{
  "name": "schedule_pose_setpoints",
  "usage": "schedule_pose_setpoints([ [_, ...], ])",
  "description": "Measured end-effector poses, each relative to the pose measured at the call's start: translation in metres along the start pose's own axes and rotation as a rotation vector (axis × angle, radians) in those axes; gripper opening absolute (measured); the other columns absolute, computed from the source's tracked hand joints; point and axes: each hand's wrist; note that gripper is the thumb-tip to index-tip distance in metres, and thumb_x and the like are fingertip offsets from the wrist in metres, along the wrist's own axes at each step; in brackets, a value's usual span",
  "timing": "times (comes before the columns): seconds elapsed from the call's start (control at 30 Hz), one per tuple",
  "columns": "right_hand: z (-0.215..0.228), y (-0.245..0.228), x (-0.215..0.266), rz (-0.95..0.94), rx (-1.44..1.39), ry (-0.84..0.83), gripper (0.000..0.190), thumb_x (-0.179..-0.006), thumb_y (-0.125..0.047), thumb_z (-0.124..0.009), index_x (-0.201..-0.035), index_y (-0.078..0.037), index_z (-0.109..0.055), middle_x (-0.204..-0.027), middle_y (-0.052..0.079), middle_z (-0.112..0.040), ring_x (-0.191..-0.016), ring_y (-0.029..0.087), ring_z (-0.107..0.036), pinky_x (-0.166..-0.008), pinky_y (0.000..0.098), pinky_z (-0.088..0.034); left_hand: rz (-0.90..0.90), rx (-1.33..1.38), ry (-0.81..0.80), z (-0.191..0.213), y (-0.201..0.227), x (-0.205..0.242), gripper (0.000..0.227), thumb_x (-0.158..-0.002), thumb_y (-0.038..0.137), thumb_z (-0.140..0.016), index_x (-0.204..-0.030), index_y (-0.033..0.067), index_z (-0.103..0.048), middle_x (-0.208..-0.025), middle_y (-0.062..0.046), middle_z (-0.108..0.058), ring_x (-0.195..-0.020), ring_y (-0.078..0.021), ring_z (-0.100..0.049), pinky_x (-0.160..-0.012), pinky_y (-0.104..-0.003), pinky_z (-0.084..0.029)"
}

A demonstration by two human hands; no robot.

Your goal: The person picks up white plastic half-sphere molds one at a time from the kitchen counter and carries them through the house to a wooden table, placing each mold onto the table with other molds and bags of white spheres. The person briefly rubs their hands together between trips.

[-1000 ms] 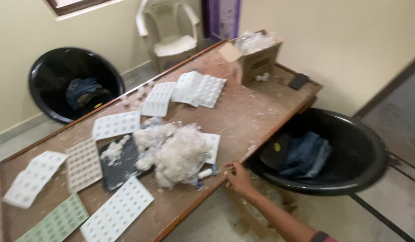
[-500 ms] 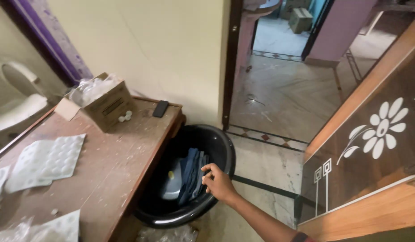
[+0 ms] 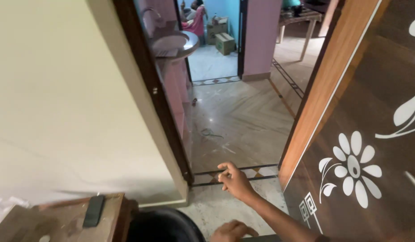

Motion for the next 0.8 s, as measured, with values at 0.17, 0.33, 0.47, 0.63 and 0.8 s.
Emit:
schedule_pose_setpoints([
  [0.17, 0.077, 0.023, -0.101, 0.007, -0.162, 0.195, 0.034, -0.095, -0.015, -0.063, -0.127, -0.01, -0.058, -0.087, 0.006, -0.07, -0.063, 0.01, -0.066, -0.06, 0.027, -0.057, 0.131, 0.283, 0.01, 0.147, 0.056, -0.204, 0.039, -0.081, 0.025, -0.085, -0.115, 0.0111, -0.073, -0.124, -0.014, -0.07, -0.124, -0.0313, -0.063, -0.103, -0.043, -0.047],
  [0.33, 0.152, 0.064, -0.208, -0.071, -0.361, 0.342, 0.037, -0.094, -0.014, -0.063, -0.129, -0.007, -0.057, -0.088, 0.006, -0.066, -0.065, 0.012, -0.061, -0.058, 0.0278, -0.051, 0.269, 0.48, 0.219, 0.135, -0.008, -0.364, 0.055, -0.09, 0.032, -0.068, -0.14, 0.0127, -0.057, -0.148, -0.013, -0.053, -0.141, -0.0283, -0.045, -0.113, -0.04, -0.039],
  [0.47, 0.202, 0.064, -0.298, -0.062, -0.217, 0.639, 0.044, -0.089, -0.015, -0.064, -0.131, -0.007, -0.054, -0.096, 0.009, -0.07, -0.08, 0.016, -0.07, -0.07, 0.0294, -0.058, 0.317, 0.627, 0.106, 0.082, -0.077, -0.482, 0.061, -0.097, 0.041, -0.057, -0.151, 0.0152, -0.043, -0.161, -0.009, -0.041, -0.151, -0.0266, -0.035, -0.119, -0.039, -0.028],
  [0.63, 0.258, 0.074, -0.408, -0.179, -0.371, 0.732, 0.059, -0.088, -0.023, -0.061, -0.144, -0.012, -0.045, -0.122, 0.012, -0.064, -0.107, 0.025, -0.063, -0.09, 0.0352, -0.051, 0.346, 1.103, -0.148, 0.035, -0.138, -0.607, 0.084, -0.094, 0.062, -0.047, -0.159, 0.0099, -0.031, -0.163, -0.012, -0.036, -0.155, -0.026, -0.024, -0.122, -0.04, -0.019],
  [0.8, 0.33, 0.086, -0.517, -0.31, -0.459, 0.876, 0.058, -0.097, -0.041, -0.051, -0.148, -0.013, -0.046, -0.141, 0.007, -0.055, -0.123, 0.02, -0.056, -0.097, 0.0319, -0.048, 0.247, 1.372, -0.296, -0.01, -0.207, -0.728, 0.103, -0.093, 0.07, -0.052, -0.163, 0.0042, -0.015, -0.164, -0.021, -0.022, -0.156, -0.0344, -0.019, -0.123, -0.046, -0.019],
])
Point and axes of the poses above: each hand's wrist, its own x-axis away from the middle knuckle, its own z-axis out of the back of the hand, y = z × x
